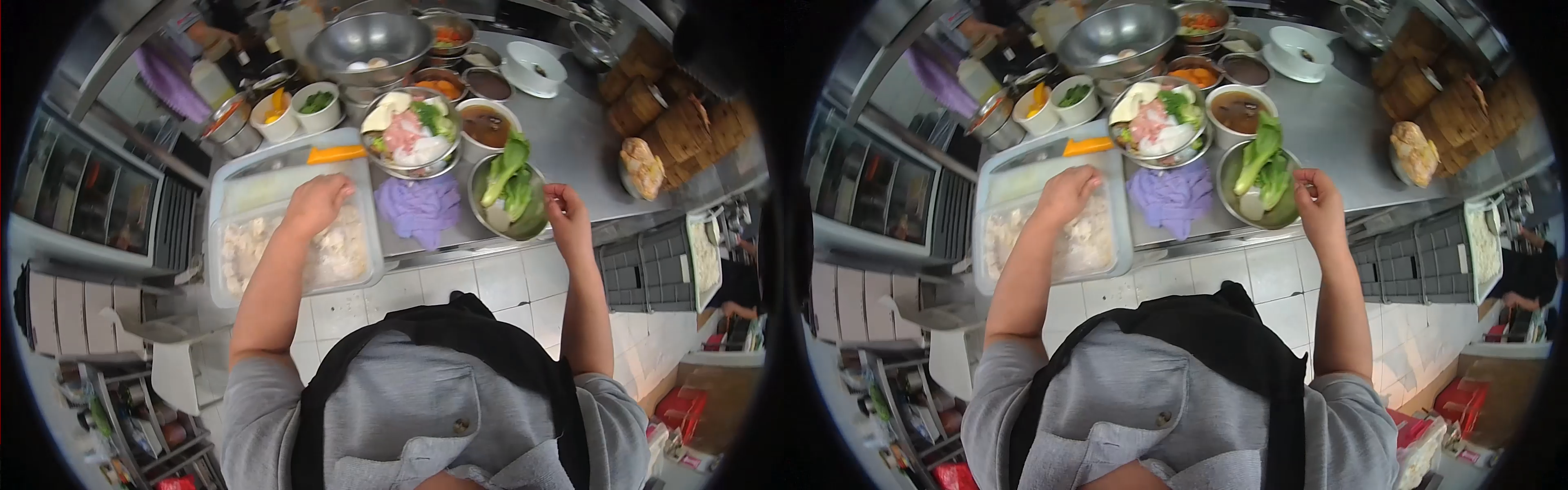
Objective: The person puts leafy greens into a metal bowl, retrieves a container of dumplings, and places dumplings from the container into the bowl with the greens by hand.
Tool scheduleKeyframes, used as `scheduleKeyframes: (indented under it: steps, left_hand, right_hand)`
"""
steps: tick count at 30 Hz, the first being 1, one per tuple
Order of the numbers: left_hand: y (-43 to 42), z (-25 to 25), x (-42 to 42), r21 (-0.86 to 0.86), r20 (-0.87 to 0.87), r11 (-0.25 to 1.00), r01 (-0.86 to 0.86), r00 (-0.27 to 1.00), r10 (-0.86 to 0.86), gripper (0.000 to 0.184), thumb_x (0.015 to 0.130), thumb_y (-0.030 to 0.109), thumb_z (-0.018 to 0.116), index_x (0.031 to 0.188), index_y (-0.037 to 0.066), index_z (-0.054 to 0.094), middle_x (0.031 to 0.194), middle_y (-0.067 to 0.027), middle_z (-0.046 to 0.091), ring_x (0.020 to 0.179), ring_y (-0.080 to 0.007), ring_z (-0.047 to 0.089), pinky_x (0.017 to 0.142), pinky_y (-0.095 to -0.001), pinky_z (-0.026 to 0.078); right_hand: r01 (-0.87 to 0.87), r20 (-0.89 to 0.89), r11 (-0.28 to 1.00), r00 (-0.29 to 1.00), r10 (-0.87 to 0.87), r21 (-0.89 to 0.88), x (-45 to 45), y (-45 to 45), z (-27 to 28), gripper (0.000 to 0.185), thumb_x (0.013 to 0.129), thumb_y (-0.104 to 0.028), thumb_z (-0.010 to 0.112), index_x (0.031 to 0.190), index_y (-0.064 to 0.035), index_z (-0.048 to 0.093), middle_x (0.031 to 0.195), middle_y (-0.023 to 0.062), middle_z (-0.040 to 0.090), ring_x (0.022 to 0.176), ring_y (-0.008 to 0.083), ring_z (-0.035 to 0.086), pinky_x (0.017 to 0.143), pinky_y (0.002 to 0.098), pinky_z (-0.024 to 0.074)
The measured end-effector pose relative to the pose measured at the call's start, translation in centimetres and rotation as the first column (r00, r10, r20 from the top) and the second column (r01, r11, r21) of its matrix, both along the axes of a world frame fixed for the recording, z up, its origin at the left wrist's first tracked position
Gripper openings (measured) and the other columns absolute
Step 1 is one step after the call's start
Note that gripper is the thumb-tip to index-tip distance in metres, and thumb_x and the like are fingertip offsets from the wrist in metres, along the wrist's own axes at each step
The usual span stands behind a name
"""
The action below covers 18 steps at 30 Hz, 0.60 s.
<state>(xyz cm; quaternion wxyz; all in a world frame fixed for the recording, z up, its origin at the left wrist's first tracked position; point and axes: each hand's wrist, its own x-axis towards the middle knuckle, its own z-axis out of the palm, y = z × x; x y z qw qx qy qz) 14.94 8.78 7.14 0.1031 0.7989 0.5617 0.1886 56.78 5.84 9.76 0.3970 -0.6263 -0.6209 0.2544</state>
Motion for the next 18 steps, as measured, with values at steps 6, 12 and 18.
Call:
scheduleKeyframes:
  steps: [6,12,18]
  left_hand:
    - [0.3,-0.8,-0.3,0.105,0.03,0.994,0.015,0.999,-0.019,0.02,0.081,0.021,0.059,0.095,0.008,0.063,0.092,-0.0116,0.064,0.086,-0.0309,0.06,0.077,-0.0392,0.048]
    - [1.2,0.5,0.1,0.014,0.549,0.994,-0.104,0.832,0.079,0.022,0.075,0.011,0.064,0.096,0.004,0.062,0.087,-0.0115,0.061,0.078,-0.0237,0.06,0.075,-0.0321,0.047]
    - [-2.4,6.6,9.3,-0.009,0.412,0.992,-0.122,0.904,0.115,0.017,0.077,0.013,0.066,0.09,0.003,0.06,0.081,-0.0056,0.059,0.072,-0.0165,0.057,0.067,-0.0273,0.045]
  right_hand:
    - [0.14,0.202,0.934,0.976,-0.076,-0.328,5.6,2.4,-6.6,0.058,0.08,-0.034,0.063,0.12,0.0028,0.044,0.083,0.0194,0.062,0.074,0.03,0.063,0.066,0.0383,0.0504]
    - [-0.111,-0.282,0.874,0.959,-0.031,-0.473,6.4,3.1,-5.8,0.028,0.08,-0.014,0.049,0.099,0.0047,0.054,0.069,0.0087,0.057,0.049,0.0165,0.052,0.043,0.0281,0.0437]
    - [-0.052,-0.376,0.915,0.92,-0.111,-0.399,15.6,9.3,0.1,0.024,0.076,-0.018,0.053,0.09,0.0015,0.057,0.069,0.0073,0.057,0.05,0.0174,0.053,0.041,0.0281,0.0418]
